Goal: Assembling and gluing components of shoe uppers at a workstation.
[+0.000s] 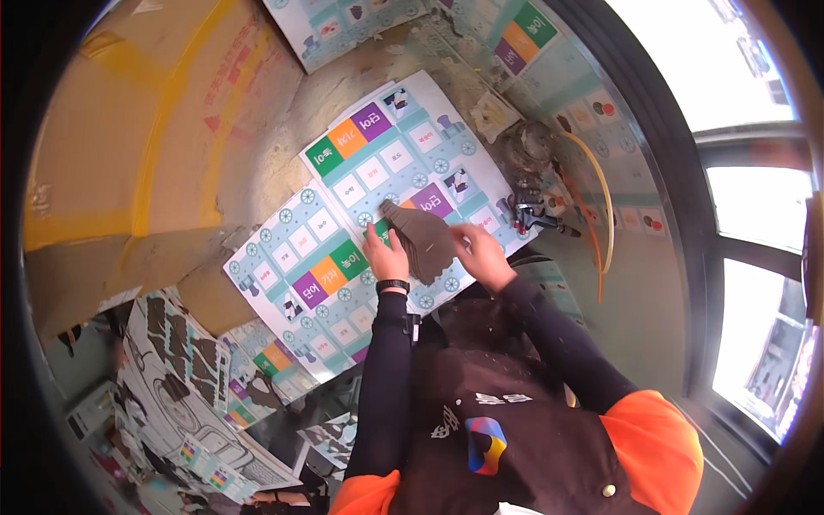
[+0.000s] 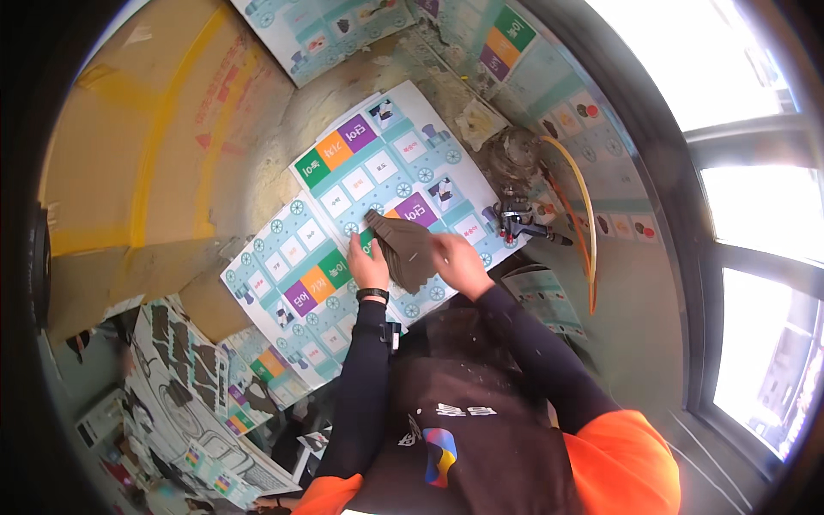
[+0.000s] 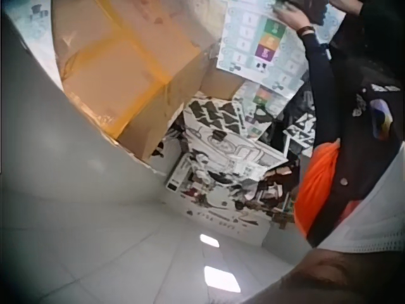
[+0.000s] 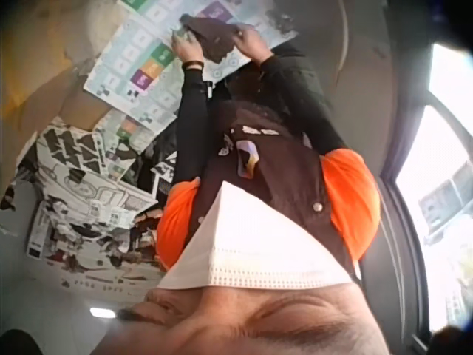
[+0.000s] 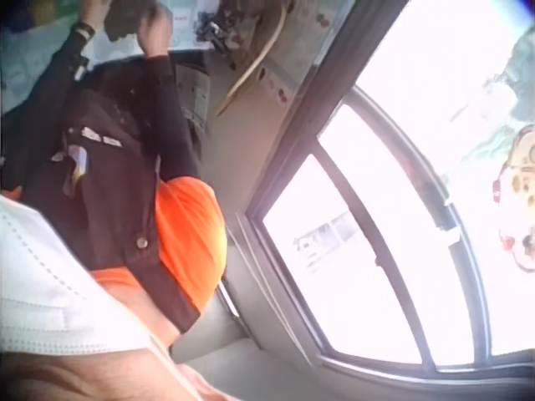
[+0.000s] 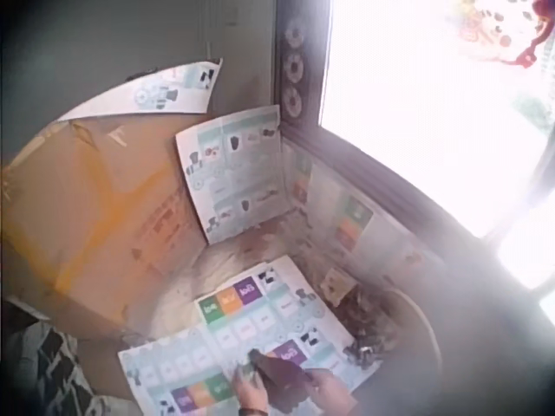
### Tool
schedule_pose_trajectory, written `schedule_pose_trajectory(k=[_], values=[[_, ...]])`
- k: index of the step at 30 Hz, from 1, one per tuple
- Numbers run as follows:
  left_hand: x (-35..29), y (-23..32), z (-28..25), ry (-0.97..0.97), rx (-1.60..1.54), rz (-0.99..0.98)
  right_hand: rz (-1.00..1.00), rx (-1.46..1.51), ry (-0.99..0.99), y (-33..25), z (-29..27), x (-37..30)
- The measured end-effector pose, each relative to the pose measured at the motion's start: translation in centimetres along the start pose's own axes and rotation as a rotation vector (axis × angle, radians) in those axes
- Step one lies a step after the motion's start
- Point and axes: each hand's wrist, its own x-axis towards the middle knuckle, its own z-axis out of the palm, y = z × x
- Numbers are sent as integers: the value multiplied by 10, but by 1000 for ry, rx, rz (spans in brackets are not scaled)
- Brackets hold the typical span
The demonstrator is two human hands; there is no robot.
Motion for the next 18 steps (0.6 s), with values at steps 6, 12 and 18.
schedule_pose_trajectory(k=[6, 12, 18], values=[[-37, 13, 33, -50, -132, -20, -259, 90, -212, 26, 60, 70], [-45, 6, 53, 19, -119, -95, -294, -81, -392, 33, 81, 61], [-49, -2, 53, 4, -24, -46, -318, -93, -510, 35, 83, 62]])
